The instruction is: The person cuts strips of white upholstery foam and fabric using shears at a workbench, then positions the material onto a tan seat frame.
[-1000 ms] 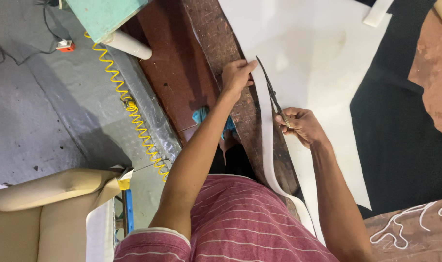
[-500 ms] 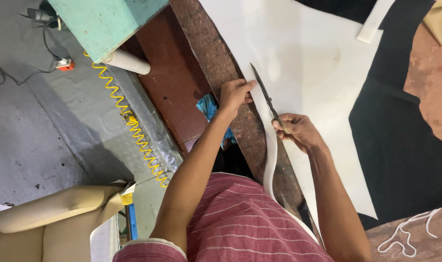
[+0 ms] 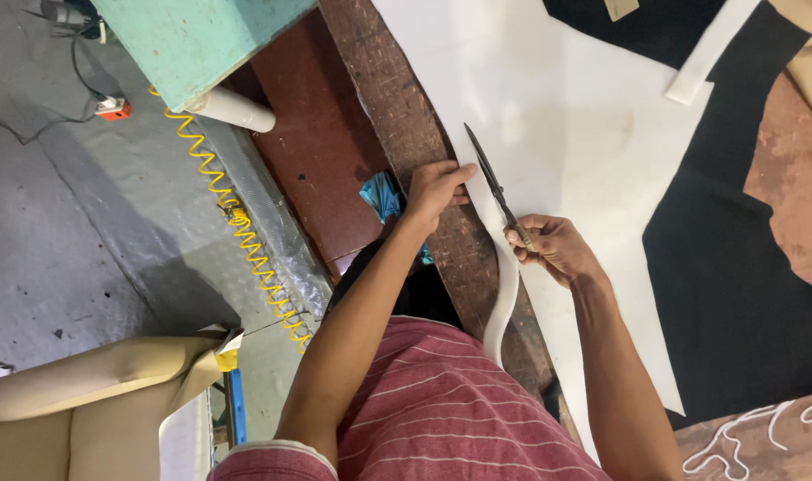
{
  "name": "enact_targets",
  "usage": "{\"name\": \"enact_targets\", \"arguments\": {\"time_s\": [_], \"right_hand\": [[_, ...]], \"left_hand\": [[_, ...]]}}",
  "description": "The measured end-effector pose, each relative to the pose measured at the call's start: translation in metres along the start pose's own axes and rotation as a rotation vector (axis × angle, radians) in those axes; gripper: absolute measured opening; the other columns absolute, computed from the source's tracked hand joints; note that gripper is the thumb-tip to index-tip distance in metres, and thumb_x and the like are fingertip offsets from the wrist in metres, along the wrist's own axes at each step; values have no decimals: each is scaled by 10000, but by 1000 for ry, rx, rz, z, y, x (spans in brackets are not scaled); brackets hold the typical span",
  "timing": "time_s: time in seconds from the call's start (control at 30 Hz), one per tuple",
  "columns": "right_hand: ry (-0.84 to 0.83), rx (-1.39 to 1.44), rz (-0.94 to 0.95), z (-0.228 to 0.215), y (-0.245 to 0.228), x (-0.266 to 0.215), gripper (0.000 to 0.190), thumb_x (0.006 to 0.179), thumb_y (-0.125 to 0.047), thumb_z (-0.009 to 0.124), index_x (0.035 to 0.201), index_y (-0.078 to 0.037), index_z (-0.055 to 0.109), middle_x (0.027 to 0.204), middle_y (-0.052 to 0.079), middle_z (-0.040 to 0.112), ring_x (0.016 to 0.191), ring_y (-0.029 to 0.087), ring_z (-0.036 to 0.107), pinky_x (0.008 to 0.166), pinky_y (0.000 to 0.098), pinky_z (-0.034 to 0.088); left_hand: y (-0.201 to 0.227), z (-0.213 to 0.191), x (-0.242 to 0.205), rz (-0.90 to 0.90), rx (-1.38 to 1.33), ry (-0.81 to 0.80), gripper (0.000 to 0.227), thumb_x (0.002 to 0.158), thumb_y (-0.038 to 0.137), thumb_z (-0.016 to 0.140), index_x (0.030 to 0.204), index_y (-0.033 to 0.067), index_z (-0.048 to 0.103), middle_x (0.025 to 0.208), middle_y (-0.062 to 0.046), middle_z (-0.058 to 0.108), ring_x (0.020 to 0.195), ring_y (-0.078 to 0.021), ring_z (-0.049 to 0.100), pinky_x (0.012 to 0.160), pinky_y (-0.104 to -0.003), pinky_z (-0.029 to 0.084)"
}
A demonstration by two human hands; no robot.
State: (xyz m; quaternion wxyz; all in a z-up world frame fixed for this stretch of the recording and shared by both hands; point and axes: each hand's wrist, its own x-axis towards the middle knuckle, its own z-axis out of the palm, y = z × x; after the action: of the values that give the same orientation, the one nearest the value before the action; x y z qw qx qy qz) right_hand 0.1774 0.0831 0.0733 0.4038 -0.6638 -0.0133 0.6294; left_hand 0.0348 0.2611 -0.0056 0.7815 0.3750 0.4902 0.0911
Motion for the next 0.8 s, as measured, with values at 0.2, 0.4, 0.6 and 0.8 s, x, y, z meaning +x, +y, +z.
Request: {"name": "enact_targets", "arguments": {"time_s": [0.2, 0.4, 0.6, 0.8], "right_hand": [[9, -11, -13, 3, -15, 20, 266, 756, -192, 871, 939, -32, 766, 730, 18, 665, 601, 118, 598, 582, 271, 511], [-10, -8, -11, 6, -17, 25, 257, 746, -189, 867, 940, -52, 769, 746, 21, 677, 589, 113, 570, 562, 269, 497], [-22, -4, -2, 6, -14, 28, 267, 743, -179, 861, 960, -49, 775, 748, 22, 685, 605, 114, 585, 577, 269, 512], [-63, 18, -15, 6, -13, 31, 289, 742, -182, 877, 962, -35, 760, 752, 23, 675, 628, 121, 597, 613, 270, 532]], "left_hand": [[1, -3, -2, -2, 51, -22, 302, 900, 195, 735, 1071, -53, 739, 915, -150, 775, 746, -190, 761, 638, -283, 632], [3, -4, -2, -11, 41, -21, 334, 895, 208, 736, 1085, -67, 727, 926, -171, 775, 751, -211, 768, 646, -293, 644], [23, -10, 10, 69, 147, 59, 400, 880, 284, 742, 1114, -41, 719, 943, -153, 766, 771, -183, 764, 648, -283, 653], [51, -10, 41, 108, 84, 219, 380, 896, 245, 722, 1067, -94, 746, 889, -173, 760, 689, -193, 727, 600, -322, 656]]}}
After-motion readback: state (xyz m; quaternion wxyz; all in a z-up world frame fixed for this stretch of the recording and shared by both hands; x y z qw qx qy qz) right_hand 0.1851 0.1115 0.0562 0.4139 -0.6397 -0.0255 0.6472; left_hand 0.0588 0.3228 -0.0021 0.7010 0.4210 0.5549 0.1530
